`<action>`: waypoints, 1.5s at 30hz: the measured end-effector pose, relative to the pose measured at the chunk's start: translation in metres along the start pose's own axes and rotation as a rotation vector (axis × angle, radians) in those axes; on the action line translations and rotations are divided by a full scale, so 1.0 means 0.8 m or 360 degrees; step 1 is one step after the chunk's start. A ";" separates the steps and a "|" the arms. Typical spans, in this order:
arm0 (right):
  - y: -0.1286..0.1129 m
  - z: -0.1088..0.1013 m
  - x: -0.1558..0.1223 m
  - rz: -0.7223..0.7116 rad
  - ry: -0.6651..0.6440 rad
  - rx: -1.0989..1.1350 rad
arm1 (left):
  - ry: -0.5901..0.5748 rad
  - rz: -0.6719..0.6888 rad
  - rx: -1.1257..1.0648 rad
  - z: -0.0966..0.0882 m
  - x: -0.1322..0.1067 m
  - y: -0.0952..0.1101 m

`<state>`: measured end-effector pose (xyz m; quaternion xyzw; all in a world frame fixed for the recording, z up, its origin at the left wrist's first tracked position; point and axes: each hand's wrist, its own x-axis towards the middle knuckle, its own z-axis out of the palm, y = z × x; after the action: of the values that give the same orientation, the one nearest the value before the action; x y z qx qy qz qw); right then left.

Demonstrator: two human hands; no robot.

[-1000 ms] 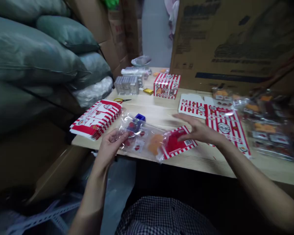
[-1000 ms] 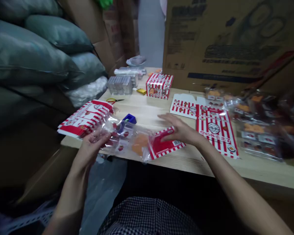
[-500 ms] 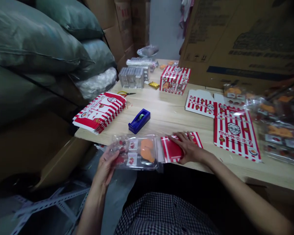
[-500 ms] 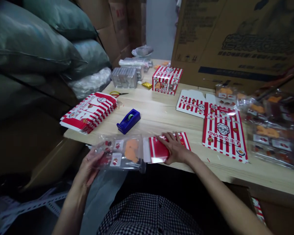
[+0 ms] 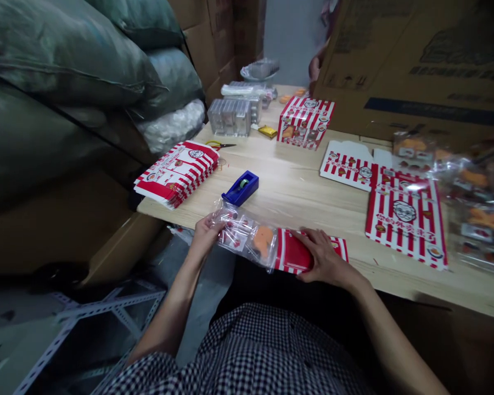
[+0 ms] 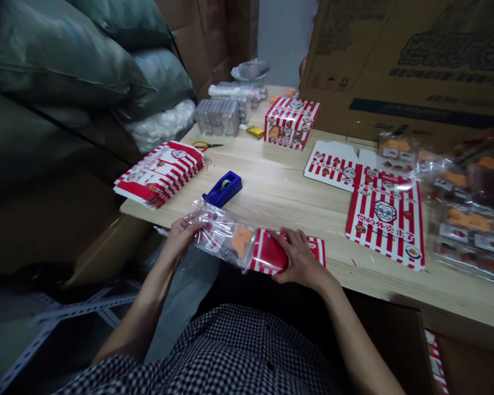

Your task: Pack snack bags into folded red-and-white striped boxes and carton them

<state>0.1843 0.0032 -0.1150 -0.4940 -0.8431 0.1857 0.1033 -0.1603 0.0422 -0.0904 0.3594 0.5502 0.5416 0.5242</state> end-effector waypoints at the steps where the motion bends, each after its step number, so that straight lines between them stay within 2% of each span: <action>1: -0.002 0.002 -0.002 0.0010 0.0019 0.0005 | 0.0048 0.0040 -0.0002 0.004 -0.003 -0.007; 5: -0.010 0.009 -0.005 0.0028 0.0094 -0.0013 | 0.0154 0.0158 -0.0017 0.009 -0.010 -0.026; 9: -0.015 0.012 -0.005 -0.0023 0.0134 -0.0043 | 0.0187 0.0221 0.0081 0.011 -0.008 -0.027; 13: -0.011 0.017 -0.004 -0.0005 0.0172 -0.0106 | 0.0255 0.0317 0.0260 0.021 -0.015 -0.029; 18: -0.002 0.019 -0.007 -0.0006 0.0202 -0.0085 | 0.0271 0.0317 0.0189 0.023 -0.025 -0.043; 23: -0.007 0.012 -0.010 -0.0093 0.0130 -0.0013 | 0.0335 0.0365 0.0262 0.020 -0.016 -0.025; 26: -0.011 0.014 -0.009 -0.0044 0.0170 -0.0002 | 0.0333 0.0422 0.0348 0.026 -0.020 -0.007; 31: -0.012 0.023 -0.004 0.0006 0.0246 0.0012 | 0.0596 0.0602 0.0351 0.015 -0.048 -0.005; 33: -0.011 0.025 -0.003 0.0003 0.0264 0.0006 | 0.0550 0.0537 0.0313 0.002 -0.057 -0.012; 35: -0.011 0.024 -0.002 -0.0001 0.0258 0.0001 | 0.0417 0.0384 0.0258 -0.012 -0.060 -0.020; 38: -0.014 0.023 -0.002 -0.0006 0.0231 -0.0014 | 0.0244 0.0212 0.0208 -0.026 -0.049 -0.024; 41: -0.016 0.023 -0.002 -0.0006 0.0208 -0.0048 | 0.0074 0.0124 0.0182 -0.027 -0.024 -0.017; 45: -0.015 0.025 -0.002 0.0000 0.0212 -0.0070 | -0.0161 -0.0012 0.0086 -0.016 0.003 -0.007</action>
<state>0.1683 -0.0076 -0.1281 -0.5074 -0.8382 0.1339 0.1484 -0.1720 0.0406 -0.0980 0.3982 0.5387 0.5058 0.5434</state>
